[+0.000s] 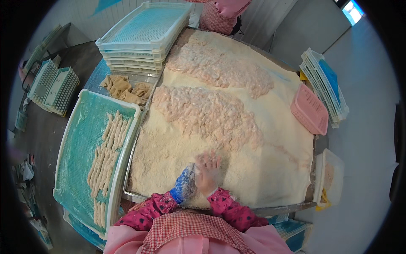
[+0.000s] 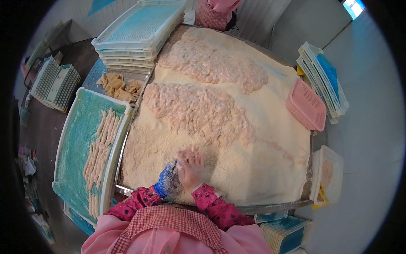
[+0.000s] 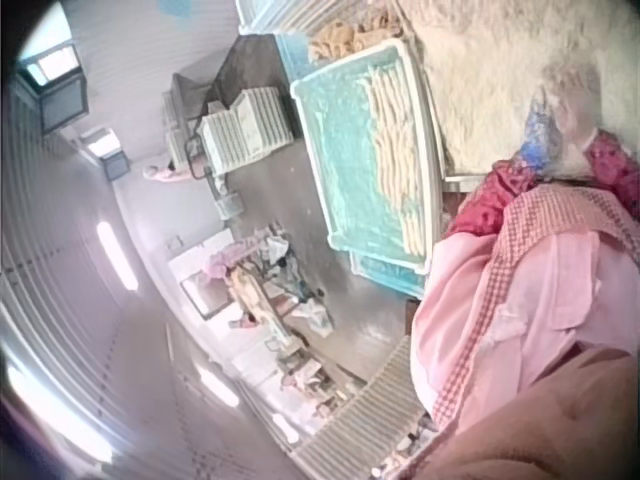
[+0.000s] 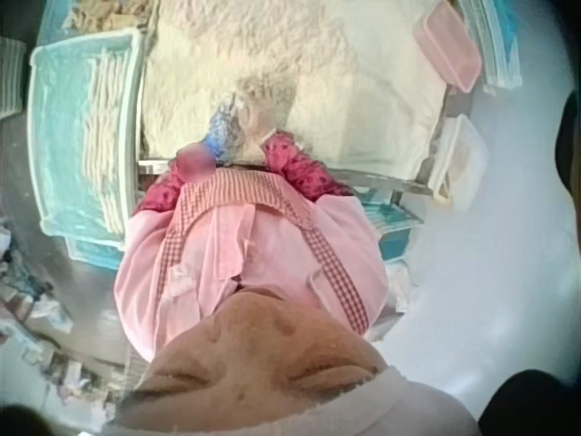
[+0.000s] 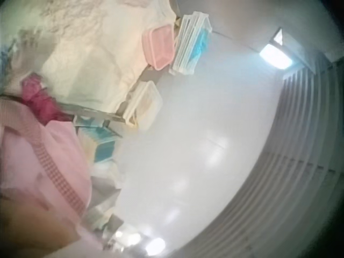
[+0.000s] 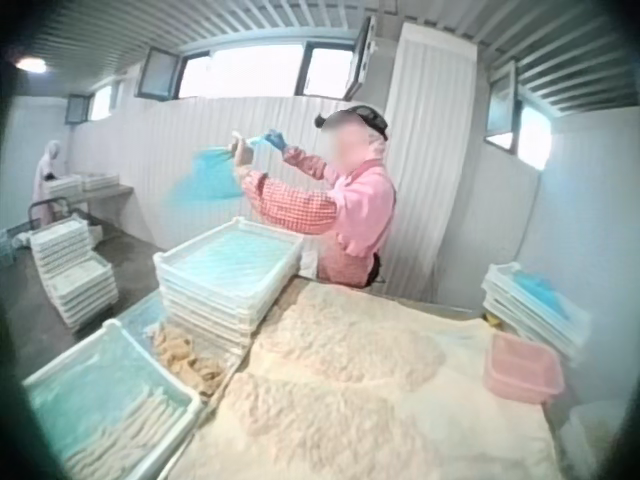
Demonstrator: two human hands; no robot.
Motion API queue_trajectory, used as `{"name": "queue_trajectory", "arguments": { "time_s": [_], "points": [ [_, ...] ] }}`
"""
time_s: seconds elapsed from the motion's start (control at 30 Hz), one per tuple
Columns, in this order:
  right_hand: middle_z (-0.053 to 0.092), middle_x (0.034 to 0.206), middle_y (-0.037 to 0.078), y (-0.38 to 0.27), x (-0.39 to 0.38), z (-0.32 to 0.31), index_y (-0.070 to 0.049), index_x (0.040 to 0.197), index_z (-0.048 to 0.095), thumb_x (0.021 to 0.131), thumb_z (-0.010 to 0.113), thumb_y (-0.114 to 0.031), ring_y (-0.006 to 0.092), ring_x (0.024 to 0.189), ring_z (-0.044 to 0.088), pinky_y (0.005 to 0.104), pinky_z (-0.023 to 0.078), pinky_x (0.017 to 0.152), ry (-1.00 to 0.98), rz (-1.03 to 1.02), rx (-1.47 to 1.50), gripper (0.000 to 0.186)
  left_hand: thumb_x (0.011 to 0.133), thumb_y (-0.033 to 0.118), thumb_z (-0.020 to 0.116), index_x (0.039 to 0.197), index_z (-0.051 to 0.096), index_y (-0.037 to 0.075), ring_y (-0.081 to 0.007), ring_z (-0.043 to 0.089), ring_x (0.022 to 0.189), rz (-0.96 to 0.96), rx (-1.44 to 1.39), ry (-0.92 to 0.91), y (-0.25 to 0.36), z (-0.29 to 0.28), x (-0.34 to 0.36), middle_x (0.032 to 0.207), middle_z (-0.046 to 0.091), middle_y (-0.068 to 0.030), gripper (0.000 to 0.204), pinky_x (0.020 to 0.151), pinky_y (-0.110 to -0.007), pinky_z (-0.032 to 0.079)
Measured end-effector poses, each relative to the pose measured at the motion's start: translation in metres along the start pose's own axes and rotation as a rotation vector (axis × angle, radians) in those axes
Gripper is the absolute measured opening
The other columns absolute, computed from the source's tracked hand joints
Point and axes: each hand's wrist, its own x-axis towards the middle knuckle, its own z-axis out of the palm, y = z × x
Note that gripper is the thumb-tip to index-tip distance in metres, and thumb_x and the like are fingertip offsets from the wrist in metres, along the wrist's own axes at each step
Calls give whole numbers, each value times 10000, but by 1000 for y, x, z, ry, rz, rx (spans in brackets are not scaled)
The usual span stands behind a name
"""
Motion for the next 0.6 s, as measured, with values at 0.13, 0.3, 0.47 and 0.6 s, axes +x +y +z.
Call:
{"name": "queue_trajectory", "arguments": {
  "time_s": [0.13,0.3,0.47,0.6],
  "points": [
    [267,1435,116,-15,5,8,-137,1328,404,916,311,-318,312,1347,179,488,58,1087,65,-157,314,460,953,325,342,1411,184,81,-206,252,1303,99,186,-42,-45,-42,9,1448,222,-87,543,1075,-342,196],
    [264,1435,122,-2,15,1,-95,1374,312,932,279,-364,297,1344,192,440,107,1092,39,12,281,518,934,307,368,1399,176,28,-226,209,1332,207,-42,65,-24,3,18,1448,195,-136,575,1084,-346,176],
    [336,1371,204,12,32,14,-13,1356,300,864,503,-277,336,1298,276,430,161,1080,-18,68,353,594,929,438,337,1236,426,50,-228,548,971,-11,-874,255,6,-21,30,1081,555,-118,503,831,-337,451],
    [591,874,165,138,70,14,-33,901,583,725,590,-156,330,865,549,437,438,759,-182,287,-341,214,943,355,372,1105,475,60,-172,517,703,85,-773,374,66,-47,-6,841,520,-45,352,633,-299,456]
  ]
}}
